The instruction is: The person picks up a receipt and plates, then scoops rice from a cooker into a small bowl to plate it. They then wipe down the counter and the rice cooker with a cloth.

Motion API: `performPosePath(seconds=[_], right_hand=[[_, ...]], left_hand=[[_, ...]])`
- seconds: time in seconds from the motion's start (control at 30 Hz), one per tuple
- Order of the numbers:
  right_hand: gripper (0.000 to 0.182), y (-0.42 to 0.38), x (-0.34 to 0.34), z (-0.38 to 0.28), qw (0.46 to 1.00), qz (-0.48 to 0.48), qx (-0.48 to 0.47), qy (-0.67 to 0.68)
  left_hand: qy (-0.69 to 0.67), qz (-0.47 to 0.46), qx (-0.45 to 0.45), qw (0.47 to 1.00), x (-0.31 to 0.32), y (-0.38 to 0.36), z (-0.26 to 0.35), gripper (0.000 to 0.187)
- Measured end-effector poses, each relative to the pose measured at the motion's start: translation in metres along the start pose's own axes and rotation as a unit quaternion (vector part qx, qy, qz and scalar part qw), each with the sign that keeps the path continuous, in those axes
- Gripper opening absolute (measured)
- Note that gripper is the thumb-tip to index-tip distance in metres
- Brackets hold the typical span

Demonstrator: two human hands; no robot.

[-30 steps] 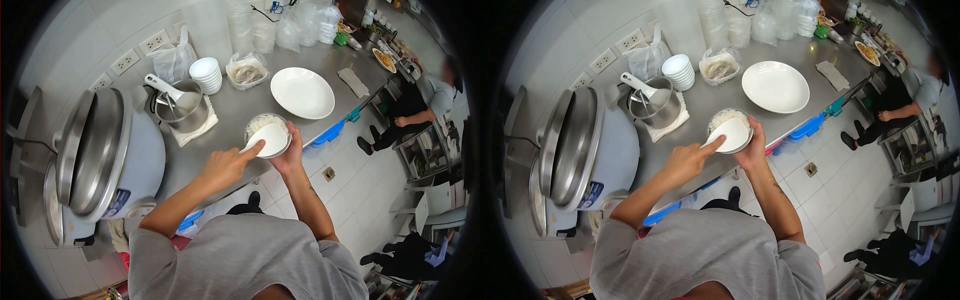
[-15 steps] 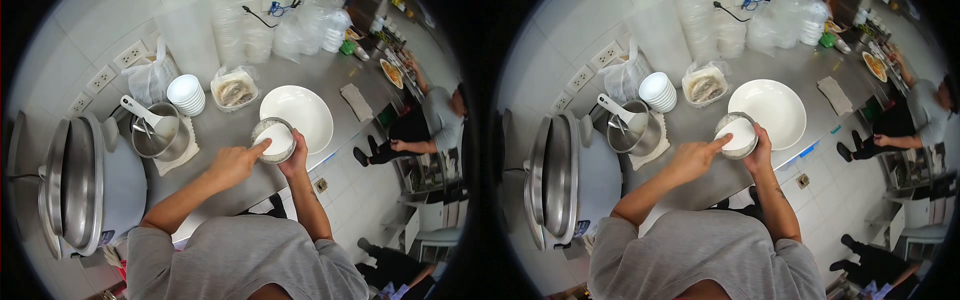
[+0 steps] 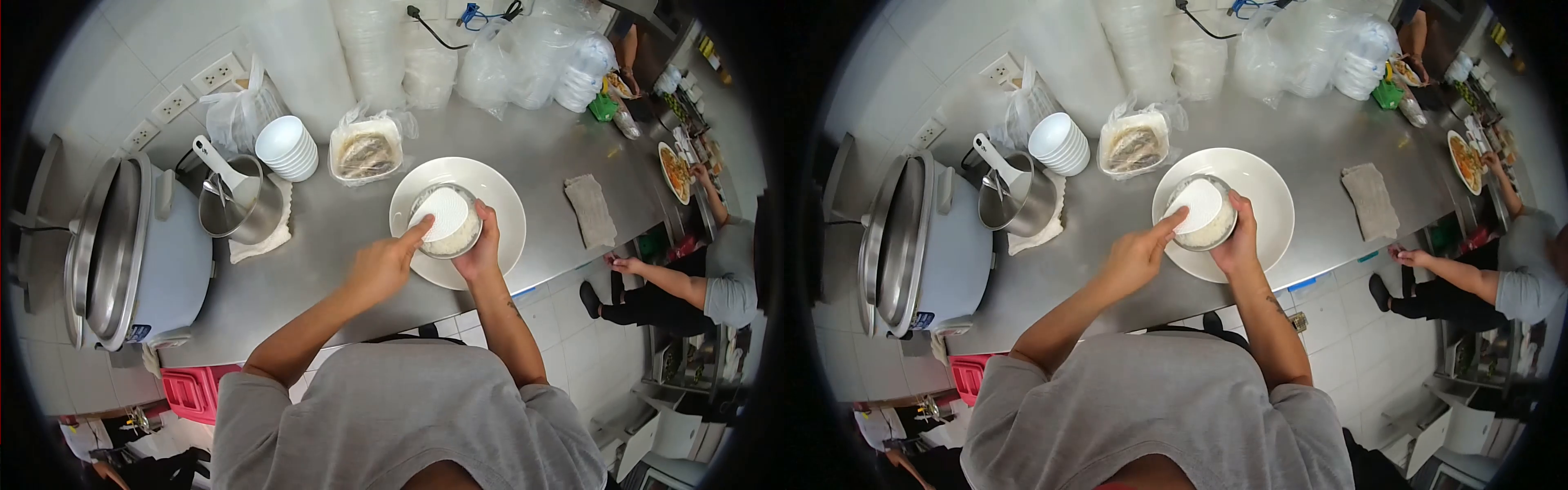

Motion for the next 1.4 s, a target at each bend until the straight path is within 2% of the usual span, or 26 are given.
performPosePath(seconds=[0.03, 0.13, 0.2, 0.23, 0.37, 0.47, 0.5, 0.53, 0.63, 0.73, 0.77, 0.8, 0.83, 0.87, 0.9, 0.93, 1.0, 1.03, 1.13, 1.23, 1.33, 1.37, 1.4], right_hand=[[0.038, -0.001, -0.002, -0.005, 1.000, 0.006, 0.007, -0.012], [0.039, -0.001, -0.006, -0.018, 0.999, -0.006, 0.039, -0.027], [0.040, 0.005, -0.013, -0.021, 0.996, -0.024, 0.074, -0.031], [0.040, 0.006, -0.023, -0.024, 0.996, 0.024, 0.063, -0.052], [0.045, -0.005, -0.024, -0.028, 0.993, 0.044, 0.092, -0.057], [0.051, -0.018, 0.003, -0.027, 0.971, -0.045, 0.234, -0.007], [0.062, -0.006, -0.018, -0.024, 0.979, 0.018, 0.201, -0.033], [0.061, -0.006, -0.021, -0.026, 0.976, 0.026, 0.210, -0.056], [0.054, -0.010, -0.025, -0.032, 0.971, 0.031, 0.221, -0.086], [0.052, -0.006, -0.021, -0.069, 0.967, 0.053, 0.115, -0.219], [0.054, 0.003, -0.004, -0.072, 0.954, -0.069, 0.108, -0.270], [0.055, 0.005, -0.001, -0.082, 0.903, -0.090, 0.048, -0.416], [0.056, 0.002, 0.017, -0.090, 0.827, -0.111, -0.012, -0.551], [0.057, -0.001, 0.030, -0.094, 0.728, -0.128, -0.071, -0.670], [0.064, -0.005, 0.038, -0.087, 0.575, -0.193, -0.194, -0.771], [0.068, -0.010, 0.036, -0.074, 0.489, -0.212, -0.202, -0.822], [0.076, -0.025, 0.028, -0.038, 0.307, -0.249, -0.210, -0.894], [0.084, -0.026, 0.015, -0.025, 0.282, -0.262, -0.250, -0.889], [0.082, -0.027, 0.023, -0.034, 0.335, -0.238, -0.230, -0.882], [0.073, -0.039, 0.031, -0.057, 0.419, -0.224, -0.237, -0.847], [0.060, -0.052, 0.015, -0.072, 0.358, -0.215, -0.231, -0.879], [0.047, -0.057, 0.018, -0.074, 0.380, -0.207, -0.247, -0.867], [0.046, -0.059, 0.015, -0.072, 0.374, -0.202, -0.254, -0.869]], left_hand=[[0.009, -0.024, -0.020, 0.999, 0.007, 0.007, -0.001, 0.043], [-0.023, 0.063, 0.061, 0.996, -0.002, 0.006, 0.025, 0.045], [0.030, 0.044, 0.060, 0.997, 0.022, 0.006, 0.029, 0.046], [0.059, 0.039, 0.064, 0.995, 0.026, 0.010, 0.032, 0.047], [0.051, 0.012, 0.096, 0.994, 0.009, 0.012, 0.038, 0.049], [0.080, -0.029, 0.095, 0.992, 0.007, 0.005, 0.041, 0.049], [0.078, -0.026, 0.091, 0.992, 0.020, 0.008, 0.026, 0.049], [0.078, -0.024, 0.089, 0.993, 0.022, 0.012, 0.023, 0.048], [-0.010, -0.029, 0.110, 0.993, 0.028, 0.012, 0.029, 0.044], [-0.200, 0.026, 0.017, 0.979, 0.011, 0.013, 0.011, 0.048], [-0.244, 0.038, -0.024, 0.969, 0.006, 0.011, 0.005, 0.050], [-0.257, 0.039, -0.076, 0.963, -0.003, 0.010, 0.000, 0.051], [-0.267, 0.054, -0.089, 0.958, -0.006, 0.012, -0.003, 0.052], [-0.276, 0.070, -0.102, 0.953, -0.008, 0.014, -0.006, 0.053], [-0.282, 0.099, -0.077, 0.951, -0.004, 0.018, -0.010, 0.053], [-0.287, 0.127, -0.055, 0.948, 0.000, 0.020, -0.013, 0.053], [-0.268, 0.116, -0.066, 0.954, 0.015, 0.028, -0.018, 0.049], [-0.258, 0.113, -0.074, 0.957, 0.021, 0.031, -0.021, 0.047], [-0.147, 0.083, -0.066, 0.983, 0.032, 0.044, -0.027, 0.043], [-0.058, 0.014, -0.083, 0.995, 0.038, 0.062, -0.016, 0.042], [-0.004, -0.111, -0.089, 0.990, 0.061, 0.087, -0.008, 0.045], [0.006, -0.160, -0.089, 0.983, 0.072, 0.094, -0.008, 0.047], [0.021, -0.183, -0.078, 0.980, 0.084, 0.101, -0.010, 0.048]])
Point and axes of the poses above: each hand's wrist, its own y-axis towards the middle knuckle, its own x-axis out of the palm, z = x × y, the point moved 9 cm from there along y, towards the middle knuckle, and after that the axes turned 3 degrees about y, right-handed, at the moved point
